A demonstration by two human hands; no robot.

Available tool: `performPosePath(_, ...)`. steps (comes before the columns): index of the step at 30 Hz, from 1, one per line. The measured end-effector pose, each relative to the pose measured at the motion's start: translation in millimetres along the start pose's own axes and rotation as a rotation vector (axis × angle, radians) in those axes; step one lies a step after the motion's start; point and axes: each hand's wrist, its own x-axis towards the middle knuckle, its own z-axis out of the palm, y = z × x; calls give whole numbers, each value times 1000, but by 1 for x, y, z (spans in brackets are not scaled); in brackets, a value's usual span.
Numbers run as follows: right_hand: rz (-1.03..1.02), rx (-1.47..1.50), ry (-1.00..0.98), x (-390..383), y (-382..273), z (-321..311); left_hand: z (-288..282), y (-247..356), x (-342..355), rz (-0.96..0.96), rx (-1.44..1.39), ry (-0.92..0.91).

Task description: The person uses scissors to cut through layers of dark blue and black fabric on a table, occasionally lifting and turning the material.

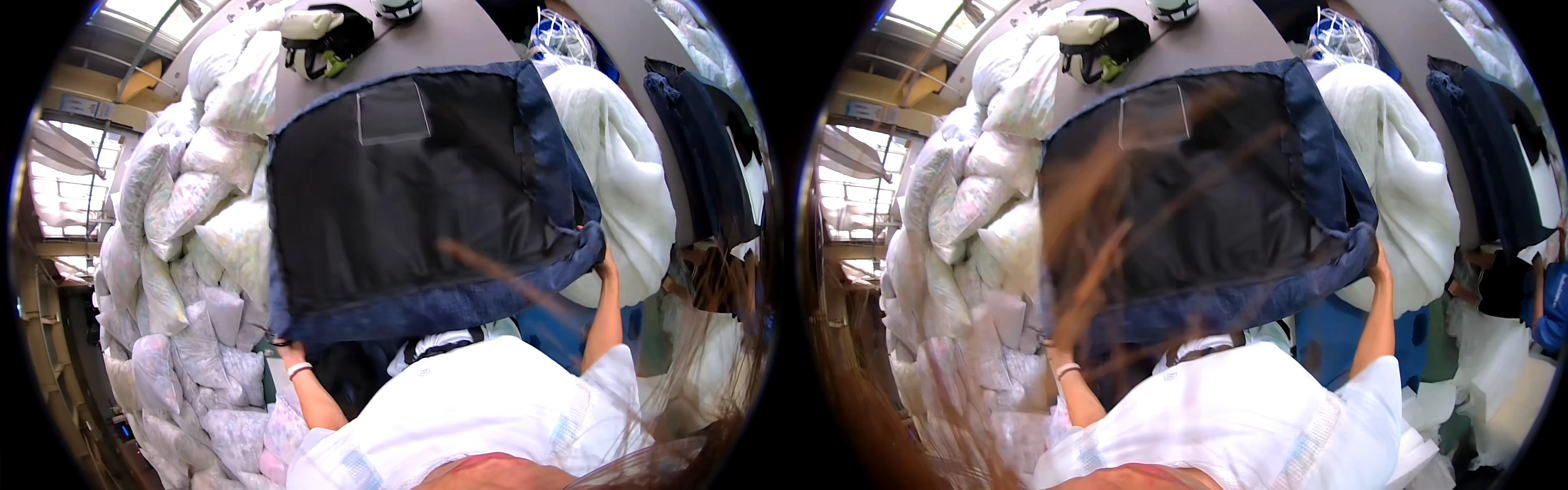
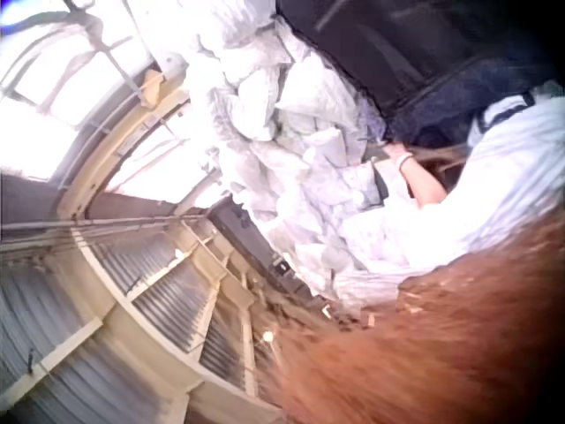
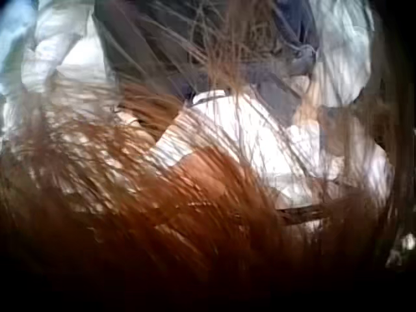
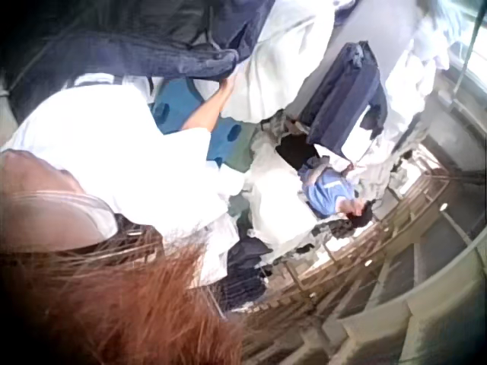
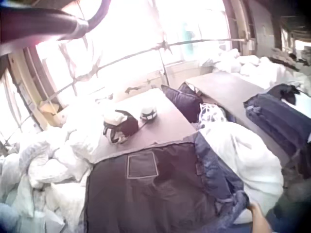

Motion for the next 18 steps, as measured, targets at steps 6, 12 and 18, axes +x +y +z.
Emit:
performPosePath(6,422,335,808,33,55,-9,-4,-112,-73,-297,228,138)
performPosePath(12,322,-671,397,51,49,42,30,-167,-62,-157,399,269)
performPosePath(18,78,123,526,21,-15,31,21,-157,-20,-143,257,480)
